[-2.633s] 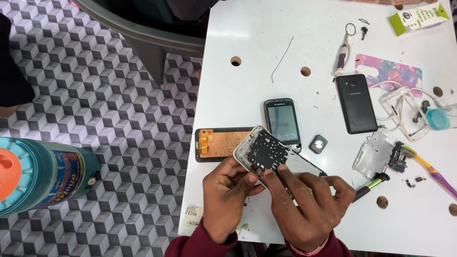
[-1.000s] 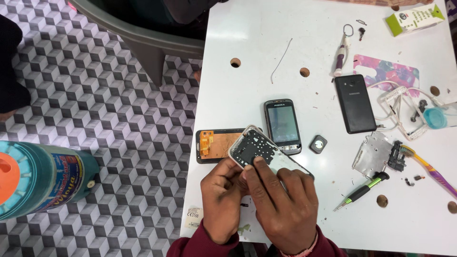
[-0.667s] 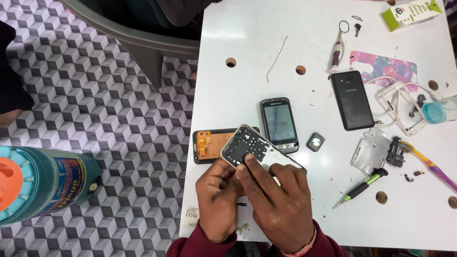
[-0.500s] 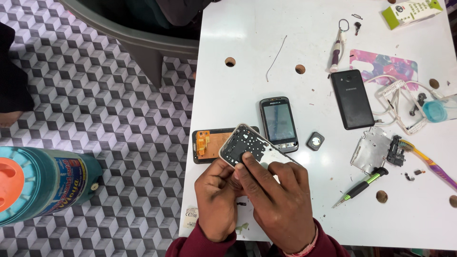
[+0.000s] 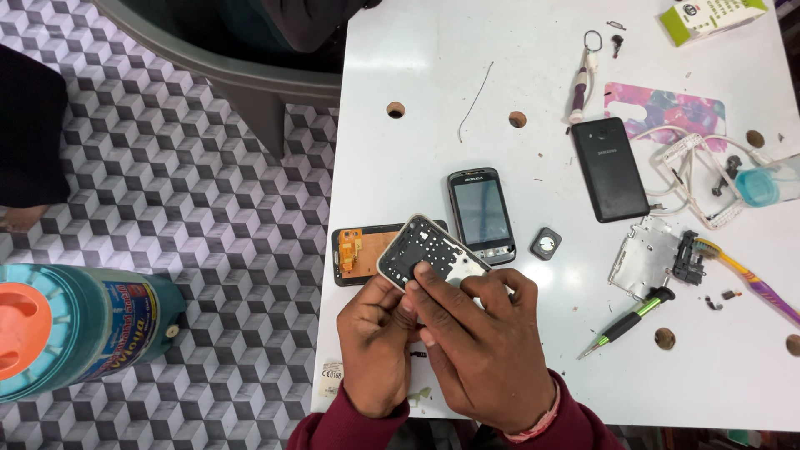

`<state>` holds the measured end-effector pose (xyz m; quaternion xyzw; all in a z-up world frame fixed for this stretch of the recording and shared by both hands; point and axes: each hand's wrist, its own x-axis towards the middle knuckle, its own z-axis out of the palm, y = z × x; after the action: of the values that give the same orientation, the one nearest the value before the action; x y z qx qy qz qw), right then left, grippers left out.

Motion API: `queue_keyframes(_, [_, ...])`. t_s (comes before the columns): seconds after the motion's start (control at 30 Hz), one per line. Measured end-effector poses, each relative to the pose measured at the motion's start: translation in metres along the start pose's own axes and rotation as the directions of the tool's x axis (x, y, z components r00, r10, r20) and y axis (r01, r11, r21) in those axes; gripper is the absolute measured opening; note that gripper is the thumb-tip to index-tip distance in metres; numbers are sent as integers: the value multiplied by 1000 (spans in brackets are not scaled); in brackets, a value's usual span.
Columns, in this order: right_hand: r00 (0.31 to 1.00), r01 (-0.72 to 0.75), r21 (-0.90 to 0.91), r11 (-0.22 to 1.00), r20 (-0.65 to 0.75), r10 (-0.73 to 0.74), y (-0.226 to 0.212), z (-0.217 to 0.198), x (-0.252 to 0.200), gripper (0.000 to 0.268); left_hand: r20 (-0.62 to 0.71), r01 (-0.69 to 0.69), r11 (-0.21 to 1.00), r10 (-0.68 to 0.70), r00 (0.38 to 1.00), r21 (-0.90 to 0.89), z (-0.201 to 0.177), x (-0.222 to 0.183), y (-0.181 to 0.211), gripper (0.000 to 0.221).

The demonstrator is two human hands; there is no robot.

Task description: The person assembles a smartphone by placing the motherboard into the phone frame and aligning the components. They repeatedly insert and remove the motherboard to check fitment before leaving the components partially assembled on the table.

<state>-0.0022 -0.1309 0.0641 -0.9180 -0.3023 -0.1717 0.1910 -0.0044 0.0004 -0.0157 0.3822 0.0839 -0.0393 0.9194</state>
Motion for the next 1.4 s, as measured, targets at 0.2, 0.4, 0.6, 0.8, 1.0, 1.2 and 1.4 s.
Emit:
queue_keyframes(0.2, [999,24,27,999,33,-25,13,-16,0,51,40,77,996,-78,996,46,5,0,6,30])
queue_keyframes(0.4, [987,-3,322,947,151,-48,37,-29,-7,55,85,71,989,-82,993,127,6,-2,9,38])
queue_keyframes(0.6, [960,-168,564,809,279,5,59,-24,-19,70,44,57,985,-65,997,163,7,2,4,39])
queue_keyframes(0.8, [919,-389,789,476,294,263,73,-29,-29,44,-3,77,980,-78,997,181,10,2,5,33])
queue_keyframes(1.0, [768,-600,776,193,492,410,88,-37,-32,45,-23,67,984,-64,998,167,14,2,8,35])
queue_keyframes(1.2, [623,-765,594,250,584,520,91,-45,-46,39,-21,9,983,-5,1000,184,13,0,5,38])
queue_keyframes(1.4, [746,-634,671,384,401,531,85,-41,-53,29,-21,-43,972,49,999,231,21,0,2,53])
